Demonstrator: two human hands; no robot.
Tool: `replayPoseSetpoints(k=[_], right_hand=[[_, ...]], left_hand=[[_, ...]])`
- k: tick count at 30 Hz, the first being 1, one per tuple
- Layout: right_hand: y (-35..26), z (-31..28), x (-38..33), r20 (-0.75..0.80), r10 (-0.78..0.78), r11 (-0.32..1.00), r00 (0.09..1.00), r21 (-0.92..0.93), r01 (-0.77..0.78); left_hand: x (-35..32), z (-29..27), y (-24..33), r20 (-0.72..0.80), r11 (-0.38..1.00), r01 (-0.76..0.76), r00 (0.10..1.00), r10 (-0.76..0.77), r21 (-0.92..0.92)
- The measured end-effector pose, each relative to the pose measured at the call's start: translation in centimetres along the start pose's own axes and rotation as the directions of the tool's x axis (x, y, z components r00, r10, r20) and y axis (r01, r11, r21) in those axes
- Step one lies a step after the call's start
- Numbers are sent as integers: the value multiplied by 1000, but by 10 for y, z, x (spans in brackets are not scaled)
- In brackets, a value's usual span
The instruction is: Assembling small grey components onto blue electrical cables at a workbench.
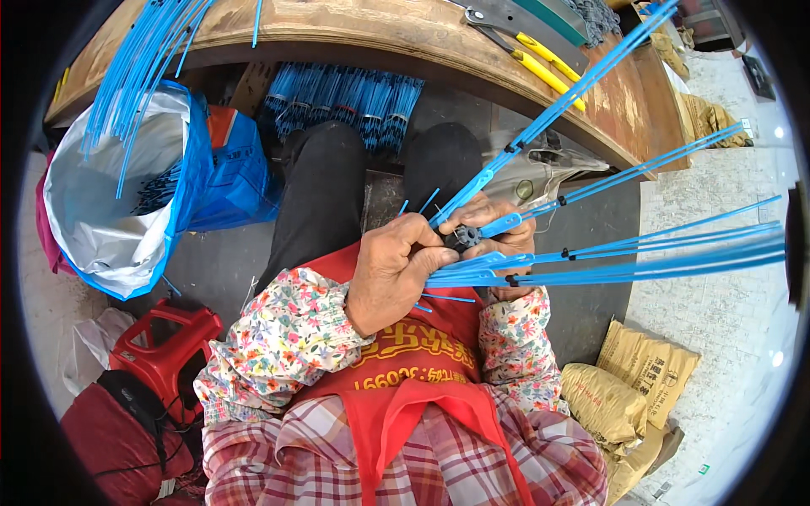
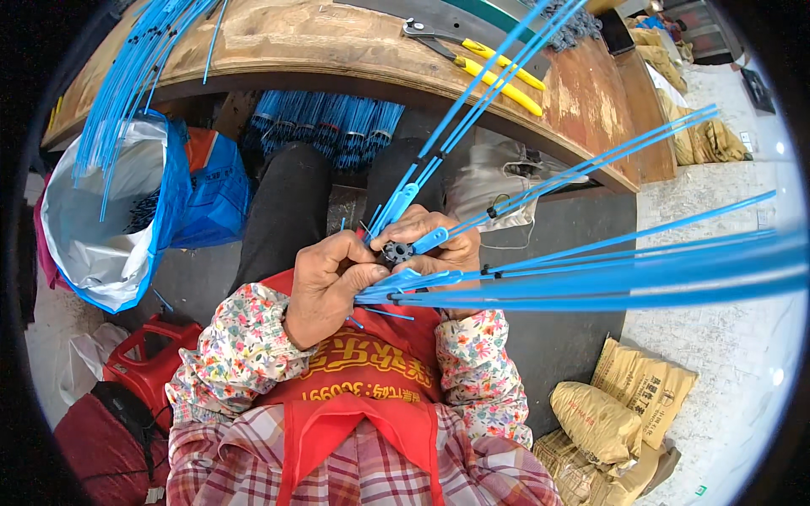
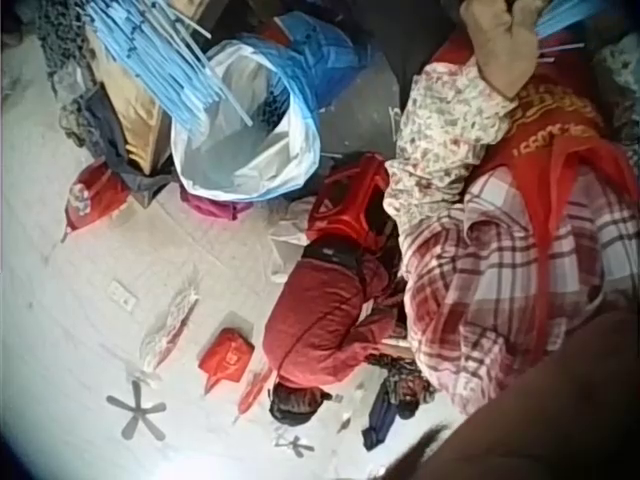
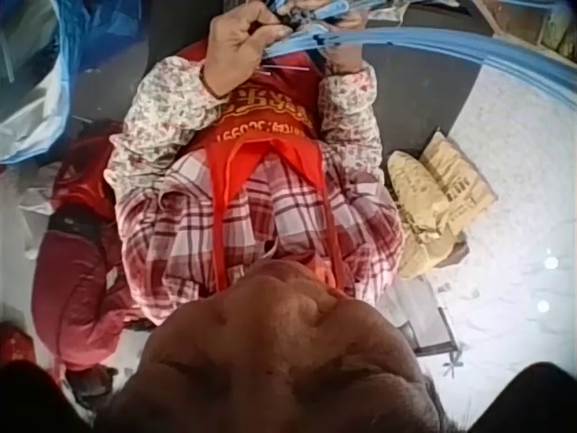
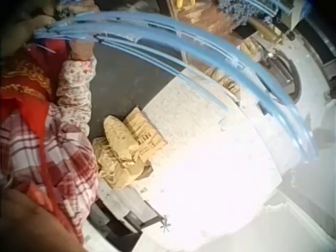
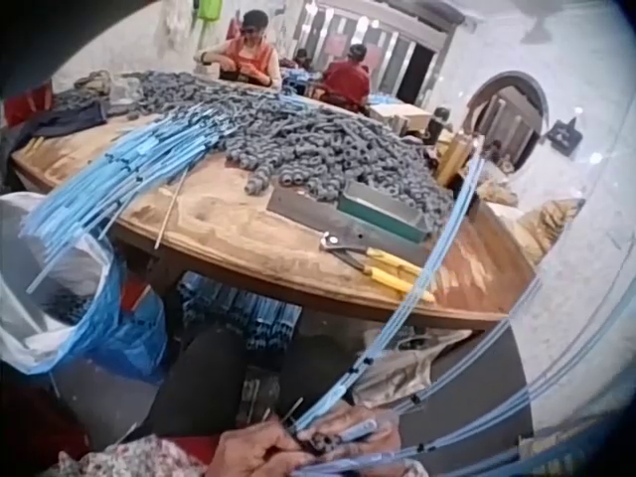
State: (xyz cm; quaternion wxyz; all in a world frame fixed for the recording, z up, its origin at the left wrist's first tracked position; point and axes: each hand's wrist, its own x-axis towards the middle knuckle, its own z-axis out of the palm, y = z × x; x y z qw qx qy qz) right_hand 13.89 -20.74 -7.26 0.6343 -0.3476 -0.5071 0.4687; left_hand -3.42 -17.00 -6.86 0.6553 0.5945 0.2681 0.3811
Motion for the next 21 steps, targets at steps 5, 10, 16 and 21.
replayPoseSetpoints(k=[5,10,16,21], right_hand=[[3,5,7,-13,25,999,1000,37,-24],[6,-8,10,1,114,983,993,145,-113],[4,4,23,61,160,977,985,134,-167],[-6,19,27,-37,103,963,994,253,-90]], left_hand=[[6,-7,3,-33,992,112,993,-114,-51],[24,-21,2,79,951,285,958,-277,-119],[31,-36,-19,84,973,232,969,-232,5],[36,-34,7,-34,955,272,960,-277,-118]])
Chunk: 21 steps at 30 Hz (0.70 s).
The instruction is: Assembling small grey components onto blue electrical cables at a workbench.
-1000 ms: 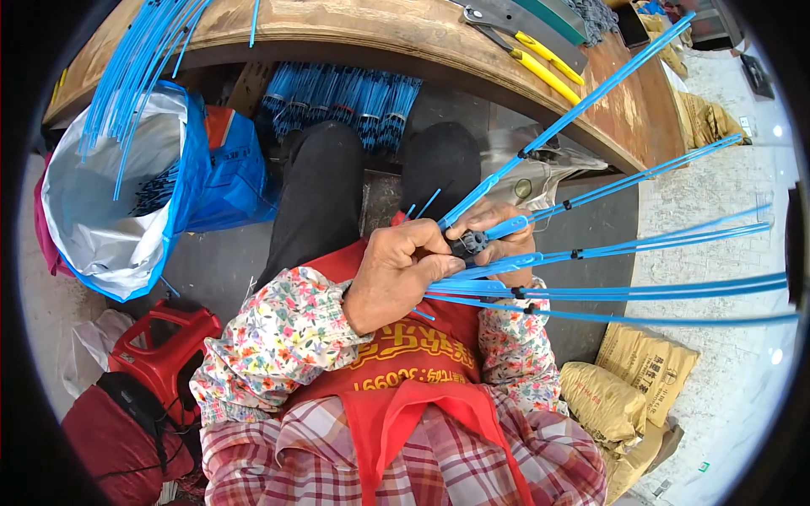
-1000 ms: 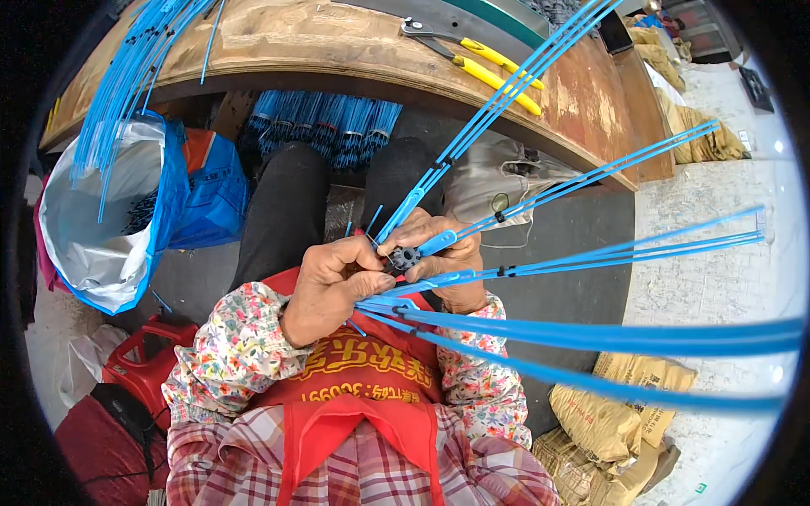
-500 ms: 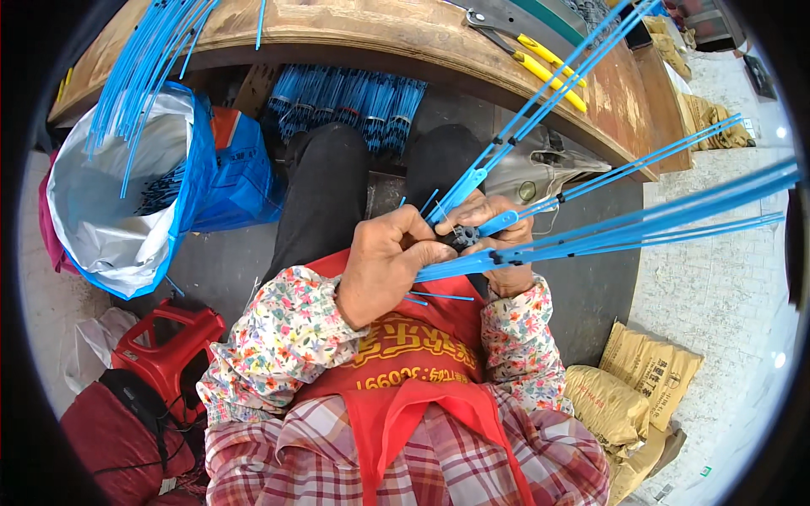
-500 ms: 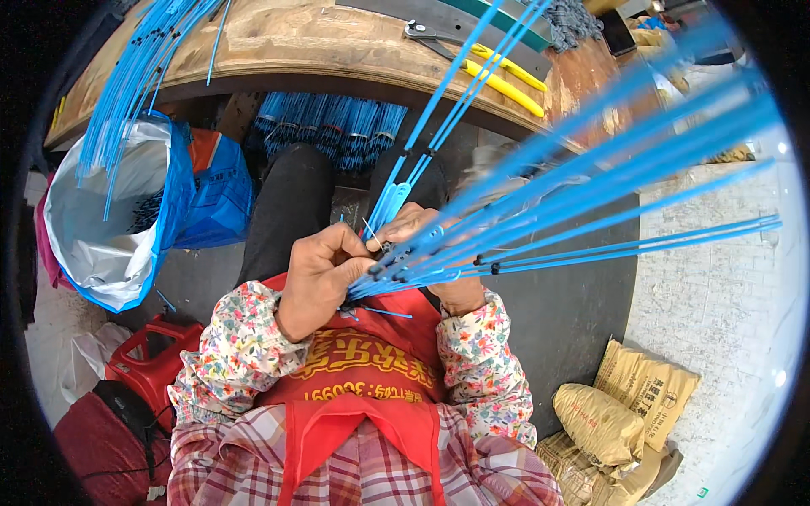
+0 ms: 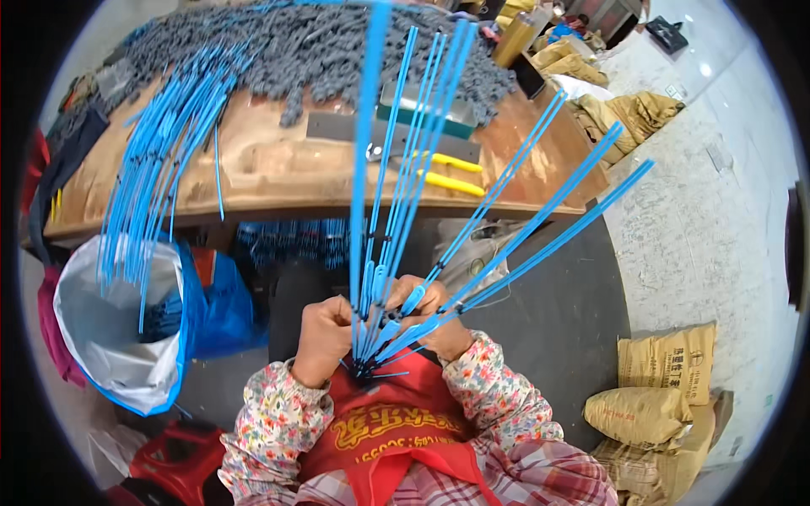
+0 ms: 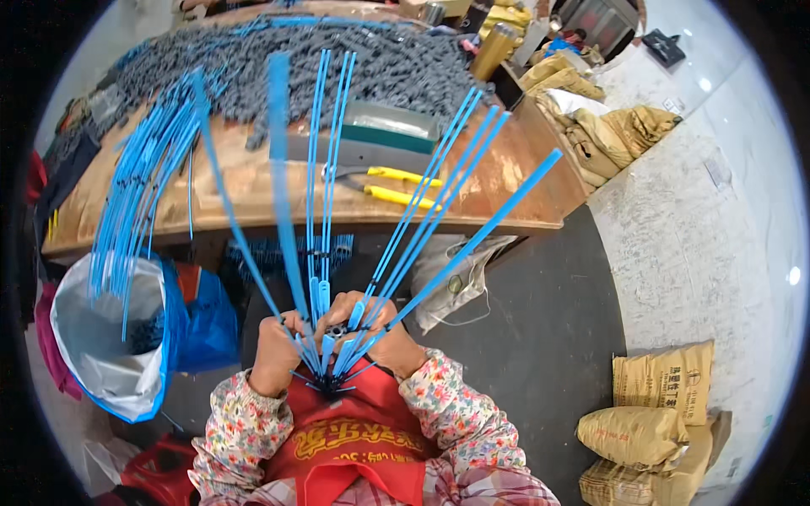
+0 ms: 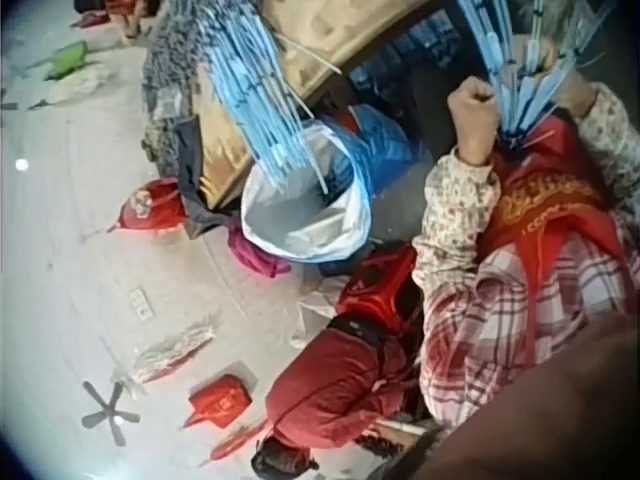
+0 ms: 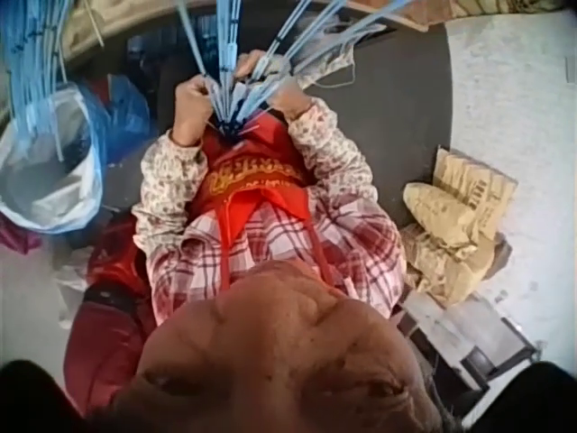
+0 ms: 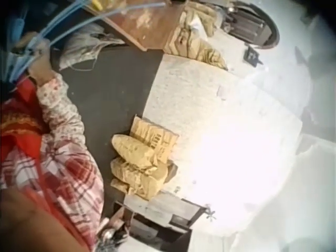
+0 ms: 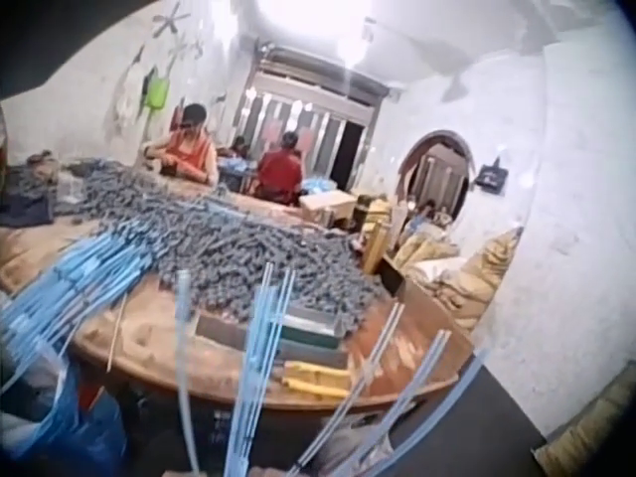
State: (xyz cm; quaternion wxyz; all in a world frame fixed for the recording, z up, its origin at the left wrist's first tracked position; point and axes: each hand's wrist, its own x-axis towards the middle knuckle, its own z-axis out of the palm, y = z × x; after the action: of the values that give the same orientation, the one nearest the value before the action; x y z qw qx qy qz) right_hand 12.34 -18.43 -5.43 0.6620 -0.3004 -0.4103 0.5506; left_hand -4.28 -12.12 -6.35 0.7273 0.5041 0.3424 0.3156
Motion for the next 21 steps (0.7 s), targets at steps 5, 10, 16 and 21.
replayPoseSetpoints(k=[5,10,16,21], right_hand=[[-9,9,21,109,-167,954,980,-234,189],[-9,15,30,-386,-81,967,919,-254,-21],[10,23,36,-392,-192,918,900,-396,24],[12,39,36,-339,-263,770,903,-638,-15]], left_hand=[[3,-18,24,-46,993,-90,995,93,73],[-11,-21,23,-247,931,-351,898,365,101],[-6,11,18,-39,749,-494,823,566,442],[-17,21,14,-108,734,-491,793,600,469]])
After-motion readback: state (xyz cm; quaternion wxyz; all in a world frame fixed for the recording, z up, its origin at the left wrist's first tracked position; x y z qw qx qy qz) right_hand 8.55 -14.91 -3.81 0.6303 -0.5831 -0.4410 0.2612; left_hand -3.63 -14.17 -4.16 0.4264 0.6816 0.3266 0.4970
